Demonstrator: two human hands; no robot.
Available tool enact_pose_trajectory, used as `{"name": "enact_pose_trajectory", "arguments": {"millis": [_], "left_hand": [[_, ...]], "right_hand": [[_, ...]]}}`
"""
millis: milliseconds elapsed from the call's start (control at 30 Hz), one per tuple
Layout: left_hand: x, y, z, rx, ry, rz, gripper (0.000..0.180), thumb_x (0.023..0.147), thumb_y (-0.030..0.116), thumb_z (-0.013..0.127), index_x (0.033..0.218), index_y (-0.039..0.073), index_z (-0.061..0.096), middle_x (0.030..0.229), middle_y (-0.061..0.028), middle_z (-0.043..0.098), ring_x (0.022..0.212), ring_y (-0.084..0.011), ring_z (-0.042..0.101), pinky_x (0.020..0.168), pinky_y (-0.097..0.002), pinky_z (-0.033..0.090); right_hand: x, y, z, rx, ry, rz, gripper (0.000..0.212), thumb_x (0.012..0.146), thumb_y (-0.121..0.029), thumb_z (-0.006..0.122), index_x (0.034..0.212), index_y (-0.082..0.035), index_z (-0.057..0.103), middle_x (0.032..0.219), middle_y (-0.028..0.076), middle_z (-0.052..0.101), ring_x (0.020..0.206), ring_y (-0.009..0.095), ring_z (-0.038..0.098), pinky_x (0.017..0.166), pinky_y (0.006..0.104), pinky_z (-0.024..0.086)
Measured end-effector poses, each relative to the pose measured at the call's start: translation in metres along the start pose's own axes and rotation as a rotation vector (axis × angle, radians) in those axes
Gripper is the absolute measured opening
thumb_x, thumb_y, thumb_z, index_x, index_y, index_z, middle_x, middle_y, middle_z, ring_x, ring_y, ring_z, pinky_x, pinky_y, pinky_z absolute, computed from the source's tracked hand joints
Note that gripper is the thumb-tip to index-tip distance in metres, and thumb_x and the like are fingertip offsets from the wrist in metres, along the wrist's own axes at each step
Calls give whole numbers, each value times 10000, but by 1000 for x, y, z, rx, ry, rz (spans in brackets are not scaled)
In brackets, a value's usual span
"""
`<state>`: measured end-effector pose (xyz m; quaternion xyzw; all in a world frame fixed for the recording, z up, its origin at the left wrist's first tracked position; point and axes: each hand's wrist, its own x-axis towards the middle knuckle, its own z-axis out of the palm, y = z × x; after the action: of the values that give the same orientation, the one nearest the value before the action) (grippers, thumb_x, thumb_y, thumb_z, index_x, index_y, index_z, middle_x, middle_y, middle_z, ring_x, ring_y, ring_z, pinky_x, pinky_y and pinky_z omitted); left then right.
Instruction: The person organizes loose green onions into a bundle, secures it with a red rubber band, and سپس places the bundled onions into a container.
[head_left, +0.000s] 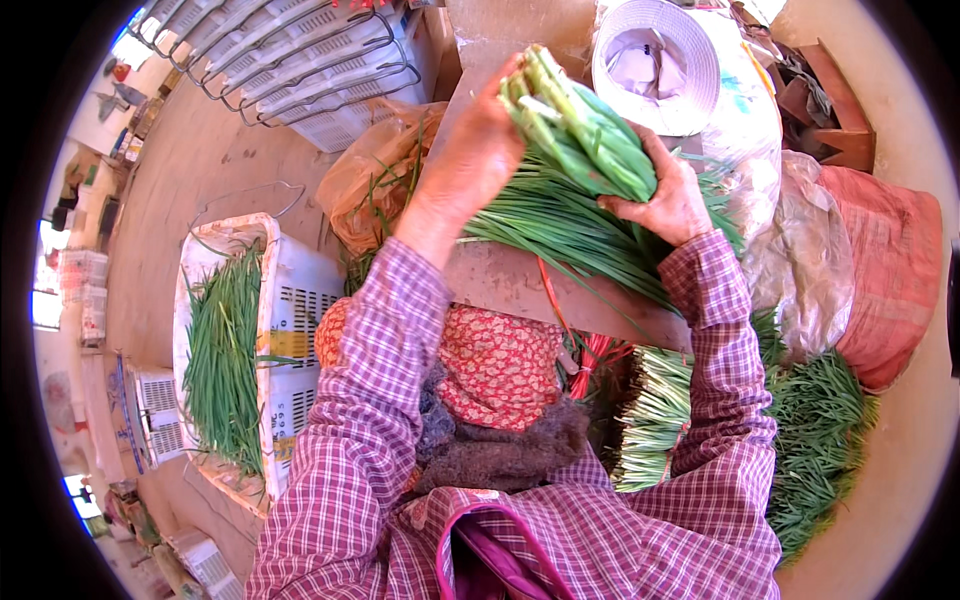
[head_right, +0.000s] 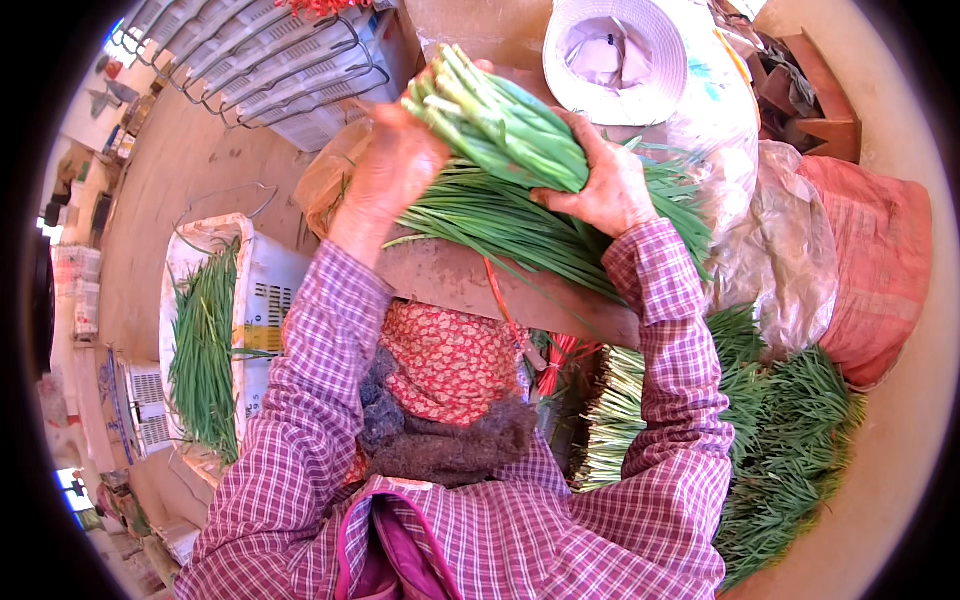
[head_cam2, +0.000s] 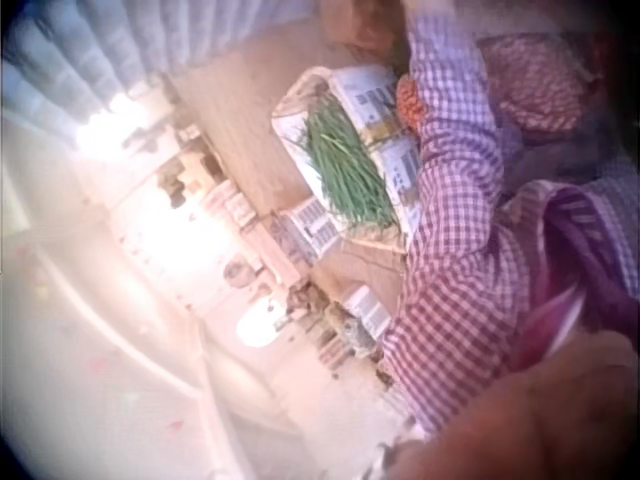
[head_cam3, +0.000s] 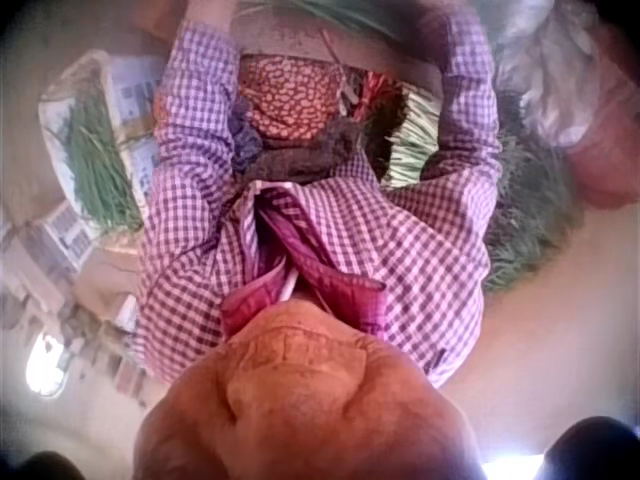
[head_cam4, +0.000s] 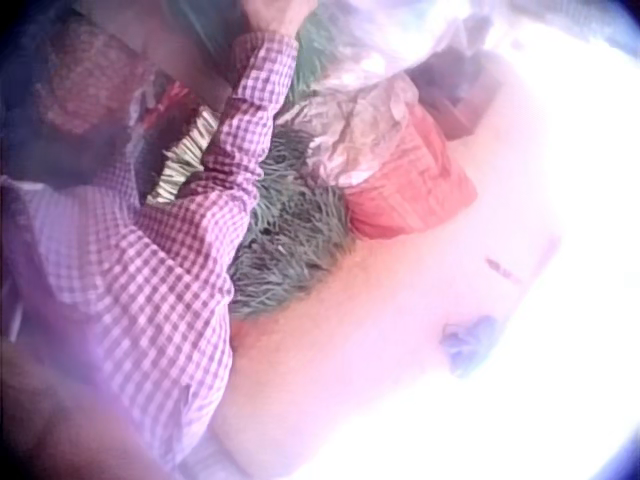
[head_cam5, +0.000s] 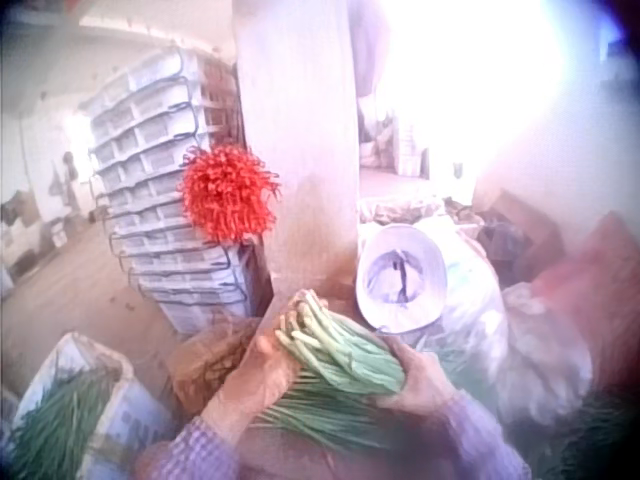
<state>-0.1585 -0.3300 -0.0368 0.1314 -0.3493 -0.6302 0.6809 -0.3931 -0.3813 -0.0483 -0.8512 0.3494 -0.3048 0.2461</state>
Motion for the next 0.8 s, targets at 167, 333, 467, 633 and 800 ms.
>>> {"name": "enact_pose_trajectory", "arguments": {"millis": [167,333,467,633,800], "left_hand": [[-10,36,-46,1241,-122,-73,840,795,245,777,1471,14,337,1490,-161,408,1360,-264,411,1144,-412,303],[-2,6,-51,1936,-417,72,732,703,261,795,1311,-32,511,1377,-227,495,1355,-303,398,1109,-510,272],[-1,6,-61,2031,-445,31,479,723,176,759,1131,-31,618,1269,-209,556,1265,-352,461,1055,-466,350],[-11,22,-61,1825,-462,192,450,765,88,715,1196,23,602,1237,-210,582,1182,-383,526,1027,-428,422],[-42,49,-100,1775,-231,-245,477,799,117,724,1244,24,580,1279,-197,563,1200,-363,526,1038,-409,424]], "right_hand": [[5,-3,-10,191,-5,31,825,631,-188,834,1358,-80,460,1094,129,686,1025,238,648,925,362,498],[9,-2,-3,146,-82,69,827,640,-143,823,1368,-24,451,1122,122,672,1048,170,626,958,331,472],[11,0,2,27,-57,-16,841,616,-315,838,1348,-116,476,1001,161,706,944,360,678,841,440,526],[19,-25,-7,-176,-111,-10,813,623,-296,826,1346,-156,481,1002,159,703,936,360,672,811,455,526],[28,-60,14,-374,-258,43,932,582,-333,865,1409,-227,449,1087,136,641,976,377,641,854,454,526]]}}
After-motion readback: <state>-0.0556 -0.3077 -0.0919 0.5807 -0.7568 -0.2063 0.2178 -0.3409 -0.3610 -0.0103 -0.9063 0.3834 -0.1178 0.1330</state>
